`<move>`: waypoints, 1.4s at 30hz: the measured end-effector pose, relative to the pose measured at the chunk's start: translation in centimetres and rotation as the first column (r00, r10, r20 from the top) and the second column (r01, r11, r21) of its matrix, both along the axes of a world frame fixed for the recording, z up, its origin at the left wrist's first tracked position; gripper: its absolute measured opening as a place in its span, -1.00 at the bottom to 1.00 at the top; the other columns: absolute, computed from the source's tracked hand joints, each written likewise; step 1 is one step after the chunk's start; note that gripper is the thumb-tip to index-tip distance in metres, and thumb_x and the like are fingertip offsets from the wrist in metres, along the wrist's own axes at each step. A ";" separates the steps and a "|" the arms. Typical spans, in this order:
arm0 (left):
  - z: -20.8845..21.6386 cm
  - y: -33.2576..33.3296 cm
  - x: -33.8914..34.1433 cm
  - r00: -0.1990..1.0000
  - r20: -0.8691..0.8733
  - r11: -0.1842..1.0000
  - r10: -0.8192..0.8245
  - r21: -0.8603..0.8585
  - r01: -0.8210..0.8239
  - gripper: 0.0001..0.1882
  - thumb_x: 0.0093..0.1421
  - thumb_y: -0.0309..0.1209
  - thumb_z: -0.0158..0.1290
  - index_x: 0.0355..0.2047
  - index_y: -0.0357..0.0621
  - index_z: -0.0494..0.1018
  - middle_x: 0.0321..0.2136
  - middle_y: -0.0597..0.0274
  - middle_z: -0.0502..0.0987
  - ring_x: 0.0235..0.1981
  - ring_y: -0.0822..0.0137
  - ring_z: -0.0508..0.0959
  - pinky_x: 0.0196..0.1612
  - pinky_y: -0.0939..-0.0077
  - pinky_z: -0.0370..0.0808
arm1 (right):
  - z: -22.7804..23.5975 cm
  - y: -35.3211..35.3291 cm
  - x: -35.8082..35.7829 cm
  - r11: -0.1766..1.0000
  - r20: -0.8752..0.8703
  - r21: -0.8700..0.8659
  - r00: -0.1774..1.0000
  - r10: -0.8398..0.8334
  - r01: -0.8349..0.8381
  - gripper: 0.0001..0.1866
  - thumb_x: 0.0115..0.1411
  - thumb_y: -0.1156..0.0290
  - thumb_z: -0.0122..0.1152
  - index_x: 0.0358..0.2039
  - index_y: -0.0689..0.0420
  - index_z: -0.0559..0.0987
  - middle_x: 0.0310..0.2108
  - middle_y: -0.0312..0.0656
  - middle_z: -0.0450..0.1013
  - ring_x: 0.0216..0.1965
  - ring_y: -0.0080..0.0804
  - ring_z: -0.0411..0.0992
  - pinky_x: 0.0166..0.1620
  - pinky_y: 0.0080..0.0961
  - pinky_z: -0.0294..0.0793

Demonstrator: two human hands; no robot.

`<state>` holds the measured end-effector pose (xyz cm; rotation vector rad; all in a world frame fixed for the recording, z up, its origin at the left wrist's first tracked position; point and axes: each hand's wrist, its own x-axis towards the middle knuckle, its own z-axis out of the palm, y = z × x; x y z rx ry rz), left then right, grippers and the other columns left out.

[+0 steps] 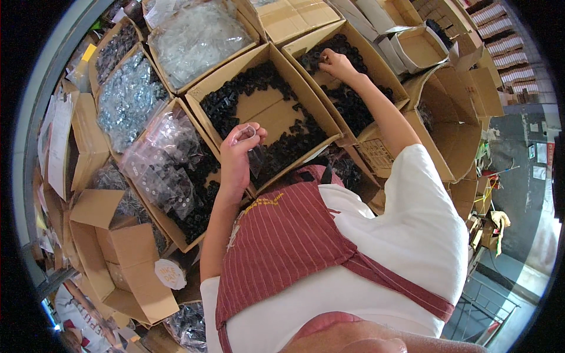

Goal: The person packs black plastic components by picking them from cardboard boxes, placing them into small plastic bags by hand, and sealing the bags.

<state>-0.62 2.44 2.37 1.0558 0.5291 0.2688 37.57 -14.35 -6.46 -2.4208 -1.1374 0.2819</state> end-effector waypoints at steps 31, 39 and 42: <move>0.3 -0.1 0.0 0.999 0.010 0.998 -0.047 -0.035 0.047 -0.77 0.09 -0.54 0.10 -0.21 -0.29 0.47 -0.29 0.13 0.54 -0.14 0.23 0.54 0.06 0.32 0.38 | 1.5 2.7 -0.1 0.909 0.197 -0.343 0.928 0.315 -0.236 -0.48 0.19 0.28 0.15 0.15 0.16 0.39 -0.32 0.14 0.55 -0.24 0.08 0.53 -0.16 -0.05 0.51; 0.0 -0.1 -0.2 0.998 -0.005 0.997 -0.056 0.053 0.056 -0.78 0.11 -0.54 0.09 -0.20 -0.24 0.48 -0.30 0.19 0.55 -0.17 0.30 0.54 0.00 0.39 0.40 | 1.3 1.3 -0.5 0.980 0.044 0.163 0.991 -0.123 0.114 -0.62 0.16 0.24 0.24 -0.10 0.24 0.58 -0.38 0.00 0.58 -0.39 -0.22 0.56 -0.31 -0.30 0.53; -0.2 -0.7 -0.3 1.000 0.006 0.995 -0.020 0.101 0.019 -0.80 0.13 -0.56 0.07 -0.20 -0.22 0.48 -0.29 0.21 0.56 -0.19 0.36 0.53 -0.03 0.42 0.40 | 9.3 0.9 -6.7 0.855 -0.740 0.311 0.671 -0.056 0.414 -0.70 0.25 0.33 0.19 -0.05 0.19 0.59 -0.66 -0.37 0.31 -0.76 -0.69 0.07 -0.69 -0.64 0.03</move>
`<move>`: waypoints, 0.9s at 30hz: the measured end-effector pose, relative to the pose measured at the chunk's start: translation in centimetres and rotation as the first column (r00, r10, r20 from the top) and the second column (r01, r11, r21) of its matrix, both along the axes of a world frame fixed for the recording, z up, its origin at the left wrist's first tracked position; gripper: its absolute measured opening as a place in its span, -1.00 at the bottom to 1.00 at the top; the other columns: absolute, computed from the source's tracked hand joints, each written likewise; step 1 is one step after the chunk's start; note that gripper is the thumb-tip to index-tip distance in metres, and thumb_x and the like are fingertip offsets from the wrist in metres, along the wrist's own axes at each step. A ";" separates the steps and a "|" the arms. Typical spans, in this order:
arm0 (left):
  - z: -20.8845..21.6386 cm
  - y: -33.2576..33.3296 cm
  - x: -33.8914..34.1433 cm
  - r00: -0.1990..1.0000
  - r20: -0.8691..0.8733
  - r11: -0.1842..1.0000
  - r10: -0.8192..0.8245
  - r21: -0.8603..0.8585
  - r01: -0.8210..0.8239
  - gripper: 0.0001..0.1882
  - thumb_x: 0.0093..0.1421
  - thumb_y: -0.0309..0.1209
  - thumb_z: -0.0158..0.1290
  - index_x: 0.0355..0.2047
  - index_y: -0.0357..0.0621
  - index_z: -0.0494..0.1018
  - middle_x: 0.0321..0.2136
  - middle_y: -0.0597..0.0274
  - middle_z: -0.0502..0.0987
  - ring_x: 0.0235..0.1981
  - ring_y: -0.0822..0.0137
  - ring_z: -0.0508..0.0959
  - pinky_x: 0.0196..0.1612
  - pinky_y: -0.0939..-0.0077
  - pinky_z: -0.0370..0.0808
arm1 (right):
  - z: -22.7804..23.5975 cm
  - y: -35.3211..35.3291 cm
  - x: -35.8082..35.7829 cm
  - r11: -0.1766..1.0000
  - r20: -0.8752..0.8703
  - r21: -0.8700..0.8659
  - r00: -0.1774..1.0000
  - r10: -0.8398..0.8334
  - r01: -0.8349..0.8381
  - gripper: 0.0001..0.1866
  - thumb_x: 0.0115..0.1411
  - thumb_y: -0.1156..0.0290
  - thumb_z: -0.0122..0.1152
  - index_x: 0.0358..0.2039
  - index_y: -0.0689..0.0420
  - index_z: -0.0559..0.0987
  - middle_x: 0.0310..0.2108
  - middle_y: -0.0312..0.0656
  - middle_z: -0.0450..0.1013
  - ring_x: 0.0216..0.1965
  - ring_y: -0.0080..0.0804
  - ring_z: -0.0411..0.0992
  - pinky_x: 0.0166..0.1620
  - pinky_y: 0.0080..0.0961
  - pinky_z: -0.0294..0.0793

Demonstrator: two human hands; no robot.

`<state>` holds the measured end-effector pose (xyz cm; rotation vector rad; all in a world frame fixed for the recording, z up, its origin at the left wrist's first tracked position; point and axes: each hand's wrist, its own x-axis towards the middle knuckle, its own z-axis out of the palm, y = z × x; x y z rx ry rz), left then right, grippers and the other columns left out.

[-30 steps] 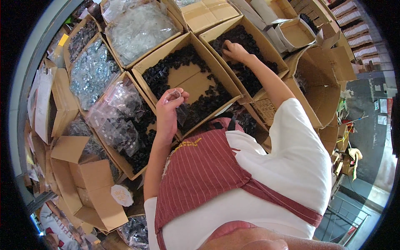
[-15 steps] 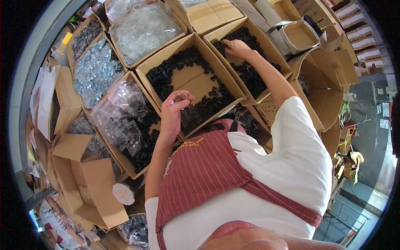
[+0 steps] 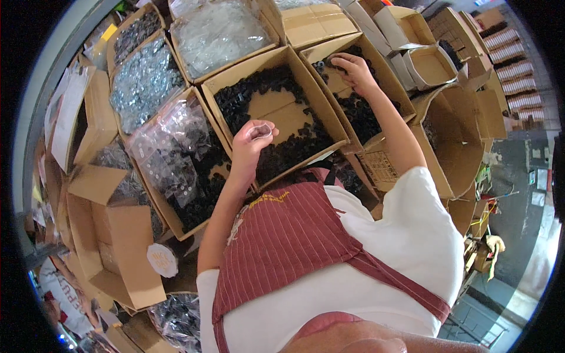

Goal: The person packs black plastic components by picking them from cardboard boxes, placing them into small plastic bags by hand, and sealing the bags.

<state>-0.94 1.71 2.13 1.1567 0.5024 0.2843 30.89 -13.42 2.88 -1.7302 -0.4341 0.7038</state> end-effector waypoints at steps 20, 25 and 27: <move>4.1 -2.5 0.7 0.980 0.124 0.982 -0.156 0.126 0.141 -0.45 0.14 -0.65 0.10 0.17 -0.29 0.30 -0.14 0.29 0.49 -0.14 0.48 0.48 -0.02 0.59 0.42 | 10.3 2.1 -14.4 0.781 -0.514 0.286 0.599 0.614 -0.555 -0.63 0.26 0.40 0.13 0.04 0.30 0.51 -0.67 -0.36 0.30 -0.78 -0.80 0.05 -0.78 -0.81 -0.06; 4.1 -2.8 0.4 0.985 0.171 0.976 -0.037 0.217 -0.001 -0.62 0.10 -0.57 0.16 -0.04 -0.31 0.44 -0.24 0.24 0.55 -0.20 0.46 0.52 -0.07 0.56 0.44 | 11.2 2.8 -14.9 0.632 -0.298 0.251 0.562 0.771 -0.734 -0.60 0.30 0.33 0.15 0.08 0.26 0.52 -0.65 -0.40 0.31 -0.75 -0.82 0.08 -0.74 -0.81 -0.06; 3.7 -2.5 0.5 0.983 0.175 0.969 -0.056 0.246 0.011 -0.64 0.09 -0.58 0.16 -0.06 -0.31 0.44 -0.21 0.20 0.57 -0.17 0.43 0.55 -0.05 0.53 0.46 | 11.7 3.1 -15.2 0.709 -0.292 0.190 0.651 0.701 -0.679 -0.60 0.32 0.26 0.17 0.05 0.25 0.54 -0.62 -0.41 0.34 -0.72 -0.82 0.10 -0.72 -0.81 -0.05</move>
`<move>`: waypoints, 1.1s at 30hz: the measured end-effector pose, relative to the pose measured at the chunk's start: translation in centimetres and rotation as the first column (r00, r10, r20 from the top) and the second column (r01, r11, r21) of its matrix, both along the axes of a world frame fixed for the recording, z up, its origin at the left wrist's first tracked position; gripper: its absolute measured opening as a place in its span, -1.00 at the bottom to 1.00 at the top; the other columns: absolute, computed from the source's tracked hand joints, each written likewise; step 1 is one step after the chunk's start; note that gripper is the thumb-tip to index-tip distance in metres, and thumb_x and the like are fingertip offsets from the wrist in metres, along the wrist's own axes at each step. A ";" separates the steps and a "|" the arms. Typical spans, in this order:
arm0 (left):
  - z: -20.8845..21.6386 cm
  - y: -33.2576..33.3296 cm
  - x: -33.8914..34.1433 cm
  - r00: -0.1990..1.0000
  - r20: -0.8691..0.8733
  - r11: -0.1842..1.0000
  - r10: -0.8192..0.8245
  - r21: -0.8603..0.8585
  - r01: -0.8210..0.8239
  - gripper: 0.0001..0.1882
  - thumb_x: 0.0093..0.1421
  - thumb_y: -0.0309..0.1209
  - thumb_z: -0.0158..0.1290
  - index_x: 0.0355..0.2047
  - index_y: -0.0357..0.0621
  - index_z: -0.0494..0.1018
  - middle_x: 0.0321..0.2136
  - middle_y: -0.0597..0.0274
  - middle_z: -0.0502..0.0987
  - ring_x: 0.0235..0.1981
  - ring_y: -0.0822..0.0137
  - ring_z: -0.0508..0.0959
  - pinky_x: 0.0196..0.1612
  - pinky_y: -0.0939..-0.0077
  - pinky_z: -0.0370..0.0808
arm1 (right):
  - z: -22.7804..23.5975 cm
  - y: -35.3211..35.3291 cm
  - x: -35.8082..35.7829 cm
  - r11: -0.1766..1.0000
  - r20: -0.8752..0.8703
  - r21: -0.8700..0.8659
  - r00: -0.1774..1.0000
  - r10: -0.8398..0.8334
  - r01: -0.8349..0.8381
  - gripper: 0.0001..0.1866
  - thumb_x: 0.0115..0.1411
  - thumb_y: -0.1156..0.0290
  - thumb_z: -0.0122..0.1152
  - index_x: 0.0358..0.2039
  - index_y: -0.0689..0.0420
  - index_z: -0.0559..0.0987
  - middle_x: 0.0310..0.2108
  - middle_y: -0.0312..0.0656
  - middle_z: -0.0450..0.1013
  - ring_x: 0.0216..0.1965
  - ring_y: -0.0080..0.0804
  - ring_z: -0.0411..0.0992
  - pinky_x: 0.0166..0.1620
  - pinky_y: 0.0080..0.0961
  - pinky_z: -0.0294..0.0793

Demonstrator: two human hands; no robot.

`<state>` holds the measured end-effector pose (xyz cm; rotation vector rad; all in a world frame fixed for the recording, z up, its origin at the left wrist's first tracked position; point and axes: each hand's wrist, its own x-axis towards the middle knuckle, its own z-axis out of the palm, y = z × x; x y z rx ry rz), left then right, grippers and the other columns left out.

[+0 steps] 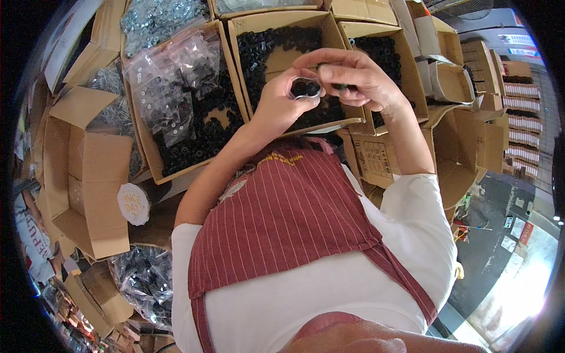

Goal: The person packs black plastic components by picking them from cardboard boxes, placing them into small plastic bags by hand, and sealing the bags.

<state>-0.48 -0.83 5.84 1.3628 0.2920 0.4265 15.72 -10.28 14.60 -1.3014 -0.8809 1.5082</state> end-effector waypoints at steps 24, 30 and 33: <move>-1.8 0.8 -0.3 0.990 -0.023 0.987 0.138 0.086 -0.136 -0.55 0.05 -0.54 0.22 -0.02 -0.27 0.43 -0.12 0.25 0.51 -0.05 0.37 0.47 0.09 0.47 0.35 | -3.3 3.8 -3.6 0.940 -0.233 0.262 0.960 -0.157 0.218 -0.62 0.43 0.17 -0.10 -0.11 0.21 0.55 -0.25 -0.21 0.52 -0.20 -0.40 0.50 -0.02 -0.41 0.45; -1.1 2.2 -1.6 0.995 0.062 0.982 0.082 0.163 -0.091 -0.53 0.04 -0.52 0.23 -0.01 -0.24 0.42 -0.08 0.23 0.47 0.00 0.37 0.42 0.14 0.47 0.27 | -1.2 1.9 -1.5 0.746 0.890 0.456 0.251 -0.380 -0.486 -0.78 -0.07 0.59 0.31 -0.35 0.11 0.63 0.10 -0.09 0.42 0.25 -0.02 0.23 0.20 -0.18 0.29; 0.1 2.7 -2.2 1.000 -0.012 0.988 -0.002 0.153 0.003 -0.50 0.05 -0.52 0.23 0.03 -0.25 0.39 -0.04 0.22 0.46 0.04 0.35 0.42 0.17 0.44 0.27 | -1.3 1.5 -1.2 0.716 0.904 0.427 0.226 -0.364 -0.552 -0.78 -0.09 0.56 0.37 -0.36 0.09 0.63 0.10 -0.13 0.42 0.26 0.03 0.19 0.22 -0.09 0.25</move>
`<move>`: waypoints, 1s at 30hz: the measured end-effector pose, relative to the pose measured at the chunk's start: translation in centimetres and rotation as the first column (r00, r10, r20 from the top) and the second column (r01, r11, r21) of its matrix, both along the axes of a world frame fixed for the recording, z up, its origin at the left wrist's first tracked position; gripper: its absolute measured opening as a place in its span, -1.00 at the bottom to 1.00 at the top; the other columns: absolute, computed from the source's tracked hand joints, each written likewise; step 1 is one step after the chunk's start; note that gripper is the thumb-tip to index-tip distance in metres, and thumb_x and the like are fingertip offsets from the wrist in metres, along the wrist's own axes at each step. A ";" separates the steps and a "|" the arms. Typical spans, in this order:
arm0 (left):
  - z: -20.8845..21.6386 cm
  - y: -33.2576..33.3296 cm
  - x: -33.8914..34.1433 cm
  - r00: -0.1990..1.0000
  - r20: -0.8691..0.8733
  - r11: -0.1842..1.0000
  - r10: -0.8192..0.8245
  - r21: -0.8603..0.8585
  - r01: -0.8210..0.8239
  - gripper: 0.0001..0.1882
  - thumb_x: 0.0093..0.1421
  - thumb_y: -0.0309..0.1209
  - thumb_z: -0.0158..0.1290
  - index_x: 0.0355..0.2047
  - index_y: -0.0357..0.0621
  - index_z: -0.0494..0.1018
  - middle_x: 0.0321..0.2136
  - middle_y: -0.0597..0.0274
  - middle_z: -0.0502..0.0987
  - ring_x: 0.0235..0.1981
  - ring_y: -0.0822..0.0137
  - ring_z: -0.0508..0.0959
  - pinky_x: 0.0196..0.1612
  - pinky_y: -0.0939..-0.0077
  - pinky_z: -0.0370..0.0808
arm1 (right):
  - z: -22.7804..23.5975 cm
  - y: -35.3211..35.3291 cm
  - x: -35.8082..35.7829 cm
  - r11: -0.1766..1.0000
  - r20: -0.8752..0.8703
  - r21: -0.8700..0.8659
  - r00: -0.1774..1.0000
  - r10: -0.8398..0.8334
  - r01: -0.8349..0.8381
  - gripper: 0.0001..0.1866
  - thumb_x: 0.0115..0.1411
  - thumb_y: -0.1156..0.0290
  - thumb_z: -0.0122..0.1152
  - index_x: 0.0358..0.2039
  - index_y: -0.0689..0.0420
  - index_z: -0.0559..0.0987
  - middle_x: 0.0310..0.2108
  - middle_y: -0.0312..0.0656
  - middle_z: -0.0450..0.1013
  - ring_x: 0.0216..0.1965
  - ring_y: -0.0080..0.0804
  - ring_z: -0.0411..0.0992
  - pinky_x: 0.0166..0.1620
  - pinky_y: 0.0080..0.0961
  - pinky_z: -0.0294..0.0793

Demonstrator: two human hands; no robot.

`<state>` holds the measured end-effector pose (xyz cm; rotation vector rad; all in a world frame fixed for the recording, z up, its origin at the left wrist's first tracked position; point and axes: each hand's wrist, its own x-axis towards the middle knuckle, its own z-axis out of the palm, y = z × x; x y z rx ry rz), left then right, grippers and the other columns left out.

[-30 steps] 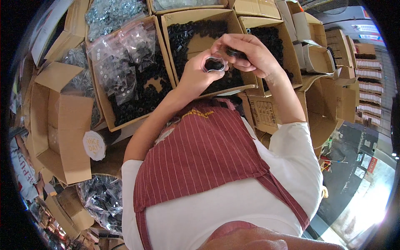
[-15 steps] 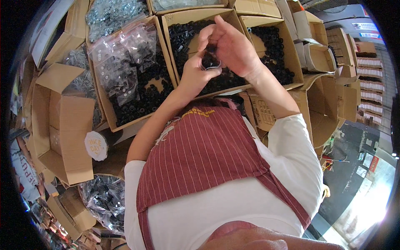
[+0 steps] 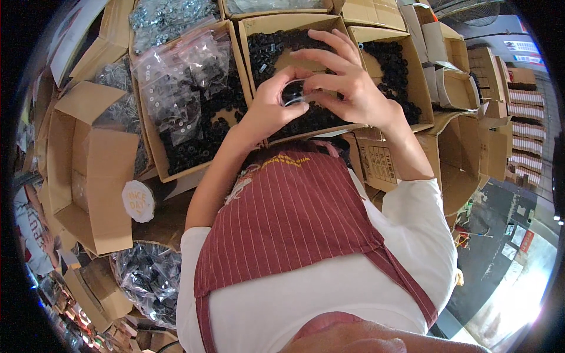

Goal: The person packs black plastic components by picking them from cardboard boxes, placing them into small plastic bags by hand, and sealing the bags.

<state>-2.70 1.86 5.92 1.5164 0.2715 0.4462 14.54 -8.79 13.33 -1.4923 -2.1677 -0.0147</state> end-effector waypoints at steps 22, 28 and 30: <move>3.6 -0.2 -2.4 0.926 0.172 0.918 0.335 0.162 -0.362 -0.97 0.25 -0.60 0.07 -0.36 -0.32 0.47 -0.44 0.33 0.51 -0.44 0.60 0.44 -0.36 0.71 0.39 | 0.4 0.7 -3.1 0.983 -0.541 -0.126 0.821 -0.182 0.135 -0.80 0.15 0.51 0.29 -0.22 0.24 0.50 -0.34 -0.08 0.50 -0.29 -0.20 0.54 -0.25 -0.40 0.53; 4.5 -0.5 -3.9 0.943 0.187 0.921 0.276 0.229 -0.315 -0.98 0.22 -0.64 0.09 -0.37 -0.36 0.49 -0.45 0.29 0.50 -0.41 0.55 0.47 -0.30 0.67 0.42 | 0.8 0.5 -4.3 0.998 -0.355 -0.052 0.933 -0.058 0.042 -0.86 0.09 0.56 0.22 -0.32 0.21 0.47 -0.39 -0.07 0.43 -0.33 -0.03 0.43 -0.15 -0.25 0.41; 4.6 -0.7 -4.3 0.904 0.283 0.871 0.321 0.287 -0.400 -0.94 0.18 -0.60 0.14 -0.42 -0.32 0.49 -0.52 0.26 0.51 -0.50 0.57 0.45 -0.40 0.67 0.40 | 1.8 0.1 -4.7 1.000 -0.333 -0.023 0.943 -0.024 0.017 -0.85 0.06 0.57 0.21 -0.33 0.21 0.46 -0.42 -0.09 0.41 -0.33 -0.05 0.42 -0.12 -0.23 0.40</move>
